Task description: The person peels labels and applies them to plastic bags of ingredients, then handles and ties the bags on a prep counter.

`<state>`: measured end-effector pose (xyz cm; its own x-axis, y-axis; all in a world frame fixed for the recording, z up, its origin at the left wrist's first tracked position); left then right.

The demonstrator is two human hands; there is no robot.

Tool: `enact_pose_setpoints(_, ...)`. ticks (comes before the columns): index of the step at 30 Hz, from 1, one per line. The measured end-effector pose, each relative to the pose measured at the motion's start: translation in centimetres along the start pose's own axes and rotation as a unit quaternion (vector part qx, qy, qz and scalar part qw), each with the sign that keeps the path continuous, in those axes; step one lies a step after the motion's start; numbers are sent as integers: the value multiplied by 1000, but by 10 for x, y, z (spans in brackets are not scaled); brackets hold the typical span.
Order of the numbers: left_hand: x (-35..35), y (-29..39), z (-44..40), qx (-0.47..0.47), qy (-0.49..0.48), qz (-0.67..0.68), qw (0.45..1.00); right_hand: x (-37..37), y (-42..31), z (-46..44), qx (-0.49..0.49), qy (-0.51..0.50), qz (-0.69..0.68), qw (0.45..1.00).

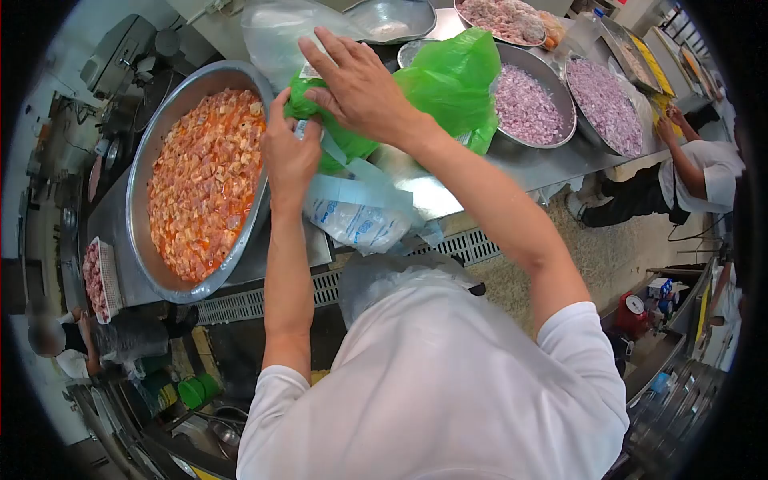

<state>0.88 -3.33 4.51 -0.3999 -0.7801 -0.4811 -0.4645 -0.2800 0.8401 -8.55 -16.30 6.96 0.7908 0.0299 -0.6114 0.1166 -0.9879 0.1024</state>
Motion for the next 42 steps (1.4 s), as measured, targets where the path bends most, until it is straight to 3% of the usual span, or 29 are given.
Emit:
enact_pose_setpoints(4,-9,15,8,-57,22,-52,997,10,10,3,-1,27,-117,993)
enact_pose_setpoints(7,-8,7,2,7,55,-67,996,3,19,0,140,136,-159,968)
enact_pose_setpoints(13,-49,51,-4,105,88,54,989,-21,28,-4,181,155,-224,945)
enact_pose_setpoints(16,-79,79,-3,99,43,160,981,-40,32,-11,290,130,-306,897)
enact_pose_setpoints(17,-87,85,-3,104,25,195,975,-39,38,-9,320,60,-336,884)
enact_pose_setpoints(18,-93,89,-3,109,7,230,967,-42,48,-9,348,-9,-364,864)
enact_pose_setpoints(20,-98,90,-1,121,-34,285,950,-49,53,-2,391,-26,-516,762)
enact_pose_setpoints(21,-98,91,1,127,-57,312,940,-63,37,-1,398,27,-630,666)
enact_pose_setpoints(22,-96,90,4,117,-12,260,958,-77,23,2,395,81,-729,554)
enact_pose_setpoints(25,-89,82,17,207,-157,74,963,-118,8,15,361,222,-681,596)
enact_pose_setpoints(26,-83,77,22,163,-216,195,943,-133,9,22,350,240,-697,578)
enact_pose_setpoints(28,-61,67,30,68,-324,419,845,-162,11,36,323,279,-726,539)
enact_pose_setpoints(31,9,31,30,-127,-244,308,911,-155,-28,61,356,128,-798,470)
enact_pose_setpoints(33,27,44,48,-213,-345,396,824,-147,-51,76,369,17,-830,417)
enact_pose_setpoints(35,34,56,67,-293,-436,465,712,-152,-49,79,414,-43,-797,437)
enact_pose_setpoints(36,37,59,72,-333,-476,493,647,-165,-44,81,455,-48,-747,482)
enact_pose_setpoints(37,43,49,70,-283,-499,550,607,-174,-40,85,493,-54,-694,522)
enact_pose_setpoints(38,52,29,68,-233,-516,603,562,-176,-31,89,507,-15,-711,487)
enact_pose_setpoints(39,56,18,68,-180,-528,652,514,-178,-19,95,517,-21,-671,531)
enact_pose_setpoints(40,49,31,71,-197,-432,602,642,-180,-5,101,525,-26,-629,572)
enact_pose_setpoints(42,48,11,58,-118,-460,570,670,-184,23,110,524,-28,-562,639)
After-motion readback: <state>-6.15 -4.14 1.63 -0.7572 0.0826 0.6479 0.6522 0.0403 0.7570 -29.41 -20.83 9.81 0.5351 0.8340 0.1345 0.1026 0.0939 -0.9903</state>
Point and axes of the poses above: each hand's wrist, its own z-axis away from the middle knuckle, its own x-axis out of the palm, y = z × x, the point moved 2 cm from there along -z, towards the middle knuckle, and after that the axes turned 14 degrees about -x, right-handed, at the moved point
